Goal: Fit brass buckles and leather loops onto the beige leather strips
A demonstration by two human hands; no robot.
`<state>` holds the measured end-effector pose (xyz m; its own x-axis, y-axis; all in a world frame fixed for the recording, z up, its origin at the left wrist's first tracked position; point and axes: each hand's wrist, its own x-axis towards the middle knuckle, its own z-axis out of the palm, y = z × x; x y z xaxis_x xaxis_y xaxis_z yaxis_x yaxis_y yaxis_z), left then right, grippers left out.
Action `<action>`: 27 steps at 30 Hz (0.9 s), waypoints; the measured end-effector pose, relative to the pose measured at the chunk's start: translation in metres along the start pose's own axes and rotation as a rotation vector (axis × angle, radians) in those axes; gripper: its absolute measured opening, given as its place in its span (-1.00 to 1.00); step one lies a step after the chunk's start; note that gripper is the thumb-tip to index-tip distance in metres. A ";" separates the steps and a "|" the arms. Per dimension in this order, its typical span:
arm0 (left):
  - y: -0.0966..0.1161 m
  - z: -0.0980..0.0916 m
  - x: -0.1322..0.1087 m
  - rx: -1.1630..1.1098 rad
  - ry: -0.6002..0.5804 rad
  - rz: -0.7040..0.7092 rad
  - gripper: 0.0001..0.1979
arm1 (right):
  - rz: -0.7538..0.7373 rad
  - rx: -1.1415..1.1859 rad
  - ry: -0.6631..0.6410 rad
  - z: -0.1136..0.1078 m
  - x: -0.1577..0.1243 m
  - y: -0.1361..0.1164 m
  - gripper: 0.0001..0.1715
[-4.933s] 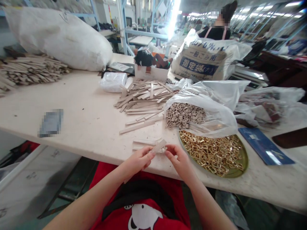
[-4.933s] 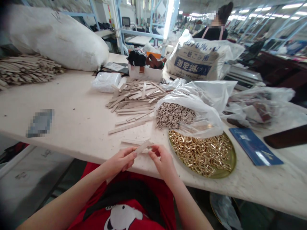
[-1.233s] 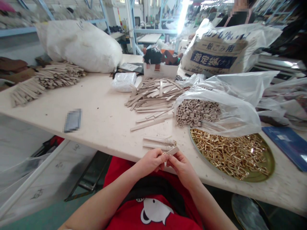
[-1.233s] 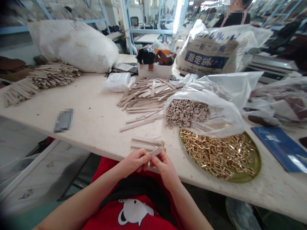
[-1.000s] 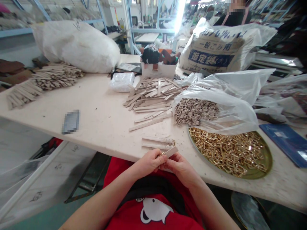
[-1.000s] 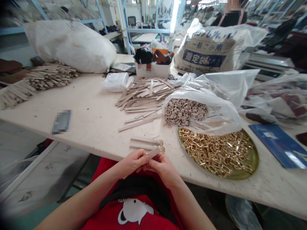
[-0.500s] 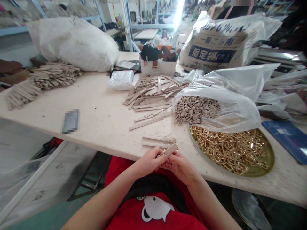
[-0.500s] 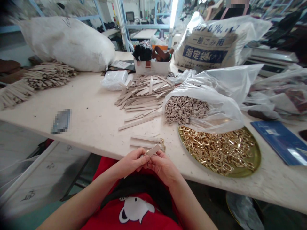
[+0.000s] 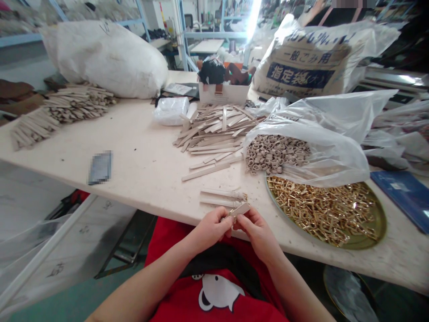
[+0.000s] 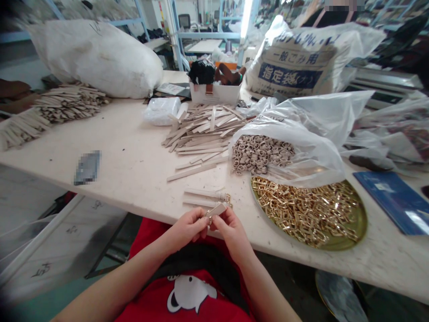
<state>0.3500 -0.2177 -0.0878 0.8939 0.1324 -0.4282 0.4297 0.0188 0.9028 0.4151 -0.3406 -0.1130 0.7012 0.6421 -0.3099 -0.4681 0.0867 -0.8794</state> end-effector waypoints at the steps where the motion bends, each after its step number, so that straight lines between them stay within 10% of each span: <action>1: 0.000 0.000 -0.001 0.012 -0.001 0.011 -0.83 | 0.032 0.033 -0.031 -0.002 0.001 0.000 -0.82; 17: 0.002 0.010 -0.004 0.031 0.057 0.067 -0.80 | 0.122 0.145 -0.111 -0.007 -0.001 -0.007 -0.79; 27: 0.001 0.008 -0.003 0.144 0.104 0.115 -0.84 | -0.147 -0.392 0.038 -0.009 0.001 -0.012 -0.81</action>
<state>0.3487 -0.2258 -0.0862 0.9234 0.2271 -0.3094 0.3460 -0.1434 0.9272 0.4258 -0.3479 -0.1060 0.7679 0.6154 -0.1778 -0.1269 -0.1260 -0.9839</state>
